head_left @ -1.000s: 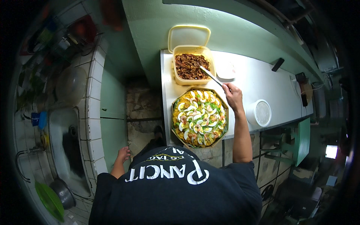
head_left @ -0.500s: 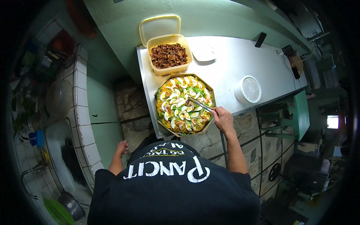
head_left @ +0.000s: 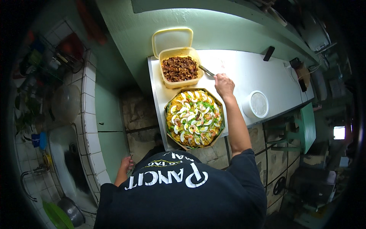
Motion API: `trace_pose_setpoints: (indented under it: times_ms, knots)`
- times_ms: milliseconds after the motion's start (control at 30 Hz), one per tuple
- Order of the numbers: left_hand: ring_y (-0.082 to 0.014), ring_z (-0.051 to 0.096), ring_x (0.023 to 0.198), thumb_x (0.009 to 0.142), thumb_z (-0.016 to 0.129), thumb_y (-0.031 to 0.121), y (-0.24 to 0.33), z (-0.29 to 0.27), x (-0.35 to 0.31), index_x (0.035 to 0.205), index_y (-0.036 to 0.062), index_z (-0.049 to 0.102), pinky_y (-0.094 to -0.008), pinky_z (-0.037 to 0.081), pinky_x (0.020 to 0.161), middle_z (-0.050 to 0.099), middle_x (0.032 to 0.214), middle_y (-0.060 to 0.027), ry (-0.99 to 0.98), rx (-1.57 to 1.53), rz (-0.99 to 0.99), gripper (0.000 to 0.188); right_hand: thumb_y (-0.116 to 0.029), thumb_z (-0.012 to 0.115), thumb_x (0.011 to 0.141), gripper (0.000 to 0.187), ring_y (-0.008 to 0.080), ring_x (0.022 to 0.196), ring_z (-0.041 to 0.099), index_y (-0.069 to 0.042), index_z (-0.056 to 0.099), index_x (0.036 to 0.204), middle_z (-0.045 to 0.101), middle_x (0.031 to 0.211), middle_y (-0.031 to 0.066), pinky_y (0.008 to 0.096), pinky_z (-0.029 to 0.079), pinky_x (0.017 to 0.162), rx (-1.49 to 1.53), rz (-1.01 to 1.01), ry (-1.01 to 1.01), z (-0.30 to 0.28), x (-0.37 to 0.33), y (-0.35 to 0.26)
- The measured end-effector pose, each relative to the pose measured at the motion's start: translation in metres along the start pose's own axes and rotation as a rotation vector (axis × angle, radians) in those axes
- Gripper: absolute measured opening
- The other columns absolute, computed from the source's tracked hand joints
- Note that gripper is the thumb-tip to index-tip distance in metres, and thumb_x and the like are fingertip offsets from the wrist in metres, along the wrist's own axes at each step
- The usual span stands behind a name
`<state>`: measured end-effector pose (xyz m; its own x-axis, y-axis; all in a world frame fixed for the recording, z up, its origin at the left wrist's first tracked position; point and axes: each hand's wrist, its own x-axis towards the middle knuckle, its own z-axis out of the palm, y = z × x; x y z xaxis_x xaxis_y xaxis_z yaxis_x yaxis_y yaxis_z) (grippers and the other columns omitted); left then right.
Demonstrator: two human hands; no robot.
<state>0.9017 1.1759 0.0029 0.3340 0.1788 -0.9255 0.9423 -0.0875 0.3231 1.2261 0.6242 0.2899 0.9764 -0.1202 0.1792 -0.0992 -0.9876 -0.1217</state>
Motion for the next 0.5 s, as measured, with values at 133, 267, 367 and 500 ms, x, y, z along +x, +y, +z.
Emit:
trace_pose_setpoints:
  times_ms: [133, 267, 367, 500]
  knots:
    - [-0.0190, 0.057, 0.084, 0.097, 0.045, 0.037, -0.010, -0.008, -0.008, 0.127, 0.0178, 0.051, -0.0428, 0.044, 0.074, 0.057, 0.102, -0.0007, 0.022, -0.047, -0.022, 0.036, -0.032, 0.053, 0.091, 0.030, 0.0358, 0.083, 0.067, -0.006, 0.069, 0.094, 0.067, 0.098, 0.0140, 0.0479, 0.052, 0.078, -0.150, -0.044, -0.101, 0.026, 0.035, -0.027]
    - [-0.0195, 0.056, 0.083, 0.097, 0.046, 0.039, -0.023, -0.020, -0.001, 0.128, 0.0174, 0.049, -0.0423, 0.044, 0.073, 0.056, 0.102, -0.0011, 0.021, -0.065, -0.050, 0.038, -0.034, 0.054, 0.091, 0.031, 0.0355, 0.084, 0.067, -0.007, 0.069, 0.094, 0.068, 0.095, 0.0145, 0.0475, 0.051, 0.080, -0.148, 0.006, -0.139, 0.033, 0.046, -0.029]
    - [-0.0194, 0.056, 0.082, 0.096, 0.047, 0.041, -0.028, -0.022, 0.002, 0.128, 0.0173, 0.050, -0.0417, 0.044, 0.072, 0.057, 0.103, -0.0014, 0.034, -0.081, -0.086, 0.040, -0.034, 0.053, 0.091, 0.031, 0.0349, 0.085, 0.067, -0.007, 0.069, 0.093, 0.069, 0.092, 0.0161, 0.0462, 0.051, 0.079, -0.062, 0.062, -0.115, 0.013, 0.037, -0.026]
    - [-0.0182, 0.056, 0.080, 0.095, 0.048, 0.042, -0.013, -0.018, 0.007, 0.128, 0.0179, 0.051, -0.0404, 0.044, 0.070, 0.057, 0.103, -0.0013, 0.030, -0.054, -0.088, 0.040, -0.033, 0.054, 0.092, 0.028, 0.0356, 0.083, 0.066, -0.009, 0.069, 0.093, 0.068, 0.089, 0.0164, 0.0452, 0.051, 0.076, 0.139, 0.048, 0.050, -0.020, 0.010, -0.022]
